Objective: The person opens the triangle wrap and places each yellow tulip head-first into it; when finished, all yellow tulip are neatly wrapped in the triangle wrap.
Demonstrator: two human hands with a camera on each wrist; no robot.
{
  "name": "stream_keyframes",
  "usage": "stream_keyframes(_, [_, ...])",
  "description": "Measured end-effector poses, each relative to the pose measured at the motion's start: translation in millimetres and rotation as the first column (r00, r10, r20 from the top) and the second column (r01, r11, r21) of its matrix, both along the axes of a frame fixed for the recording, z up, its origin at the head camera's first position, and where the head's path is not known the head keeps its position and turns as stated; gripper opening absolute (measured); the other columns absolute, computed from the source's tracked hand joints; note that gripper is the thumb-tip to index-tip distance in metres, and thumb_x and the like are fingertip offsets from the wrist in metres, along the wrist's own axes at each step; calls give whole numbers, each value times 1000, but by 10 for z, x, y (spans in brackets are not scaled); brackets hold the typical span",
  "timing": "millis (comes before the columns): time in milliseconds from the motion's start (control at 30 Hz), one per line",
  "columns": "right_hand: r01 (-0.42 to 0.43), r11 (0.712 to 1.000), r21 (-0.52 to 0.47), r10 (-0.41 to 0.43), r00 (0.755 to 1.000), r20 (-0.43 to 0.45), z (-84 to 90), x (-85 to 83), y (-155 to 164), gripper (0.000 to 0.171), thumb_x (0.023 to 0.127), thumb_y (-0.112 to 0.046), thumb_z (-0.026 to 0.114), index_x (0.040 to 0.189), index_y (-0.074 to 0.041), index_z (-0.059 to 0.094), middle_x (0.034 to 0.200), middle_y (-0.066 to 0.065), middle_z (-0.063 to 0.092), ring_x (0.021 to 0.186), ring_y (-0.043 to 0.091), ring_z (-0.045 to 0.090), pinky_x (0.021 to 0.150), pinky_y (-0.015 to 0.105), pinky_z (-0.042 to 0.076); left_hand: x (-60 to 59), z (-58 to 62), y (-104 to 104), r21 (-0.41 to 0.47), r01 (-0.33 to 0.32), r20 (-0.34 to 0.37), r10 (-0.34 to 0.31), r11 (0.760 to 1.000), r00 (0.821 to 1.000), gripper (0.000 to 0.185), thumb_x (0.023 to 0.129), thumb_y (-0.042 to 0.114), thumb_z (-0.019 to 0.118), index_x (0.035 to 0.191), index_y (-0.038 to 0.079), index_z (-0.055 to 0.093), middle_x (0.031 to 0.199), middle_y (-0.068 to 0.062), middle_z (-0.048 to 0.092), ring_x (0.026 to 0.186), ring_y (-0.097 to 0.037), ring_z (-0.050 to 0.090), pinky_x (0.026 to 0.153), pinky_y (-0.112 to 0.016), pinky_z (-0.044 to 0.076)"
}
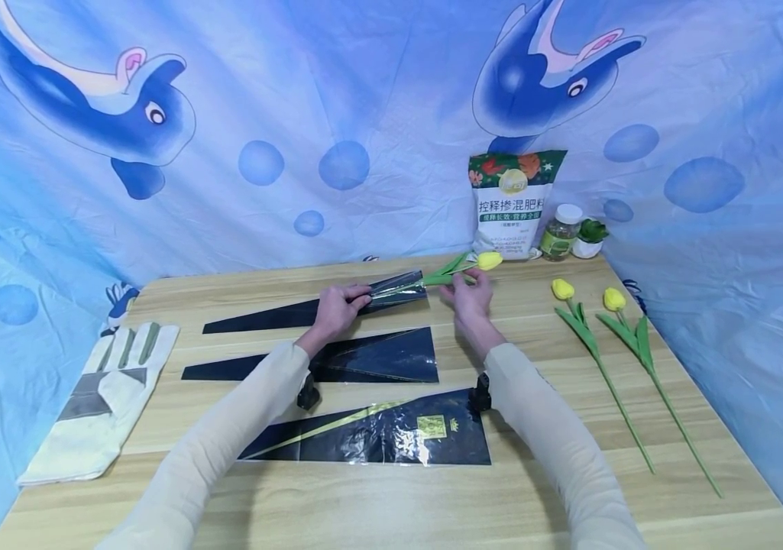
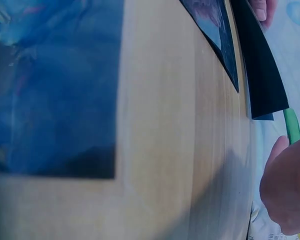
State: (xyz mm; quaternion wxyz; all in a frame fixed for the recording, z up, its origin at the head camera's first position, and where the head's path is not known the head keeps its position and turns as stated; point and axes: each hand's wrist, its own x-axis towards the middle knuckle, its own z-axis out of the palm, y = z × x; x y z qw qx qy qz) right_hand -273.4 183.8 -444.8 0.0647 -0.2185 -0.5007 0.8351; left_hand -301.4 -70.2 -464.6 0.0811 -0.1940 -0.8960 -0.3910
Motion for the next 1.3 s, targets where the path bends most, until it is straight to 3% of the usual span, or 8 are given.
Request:
stream_keyframes(133, [-17,999,49,17,1000,-7,-4,11,-10,39,104,-11,52,142,-9,43,126,11,59,116,28,61,99,38,50,-8,3,6,-3,-2,-1,2,1000,1000,23,96,12,69,117,5,74,119,-11,70,119,-29,62,85,-39,56])
stream_keyframes(367, [-40,991,126,40,999,4,-17,24,-37,40,102,-11,57,140,-7,47,112,9,58,82,15,54,84,32,53,-14,-9,21,5,-28,2,28,1000,1000,21,95,12,70,114,6,76,119,-13,69,114,-29,64,85,-39,56])
stream_keyframes(633, [-80,989,127,76,997,32,-26,22,-73,38,101,-12,60,137,-11,50,121,9,60,84,14,55,81,28,52,-5,-2,52,-1,-53,15,53,999,998,20,96,13,69,114,7,76,118,-12,70,111,-28,66,82,-37,56])
stream_keyframes(800, [-112,982,150,109,994,27,-44,14,-99,37,100,-9,61,136,-8,51,114,8,60,72,9,50,69,23,48,7,17,75,1,-57,13,57,998,998,20,96,12,69,114,7,76,118,-13,70,109,-29,67,78,-38,56])
stream_keyframes(900, [-136,976,168,135,991,16,-62,12,-111,37,99,-5,60,135,-5,51,112,11,60,69,9,48,65,22,47,11,23,83,-1,-63,13,63,998,998,20,96,12,69,113,6,77,118,-13,70,110,-29,67,83,-39,57])
stream_keyframes(1000, [-157,972,176,157,987,11,-78,11,-111,39,98,-1,59,136,-2,50,116,14,61,74,12,52,69,23,50,13,28,88,-4,-67,22,67,998,998,20,96,12,69,114,7,77,118,-12,70,112,-28,66,89,-41,55])
stream_keyframes(1200, [-216,959,184,211,976,47,-82,18,-69,47,99,0,55,144,-1,43,124,17,60,102,23,60,96,34,51,10,24,92,-10,-66,22,67,998,998,19,96,12,69,113,7,77,118,-11,70,114,-28,65,93,-41,54])
stream_keyframes(1300, [-252,949,189,242,967,73,-72,21,-49,52,99,1,53,149,0,37,126,18,58,102,23,59,94,33,52,4,12,91,-11,-66,10,66,998,998,19,96,12,70,112,7,77,116,-11,71,114,-28,65,94,-42,53])
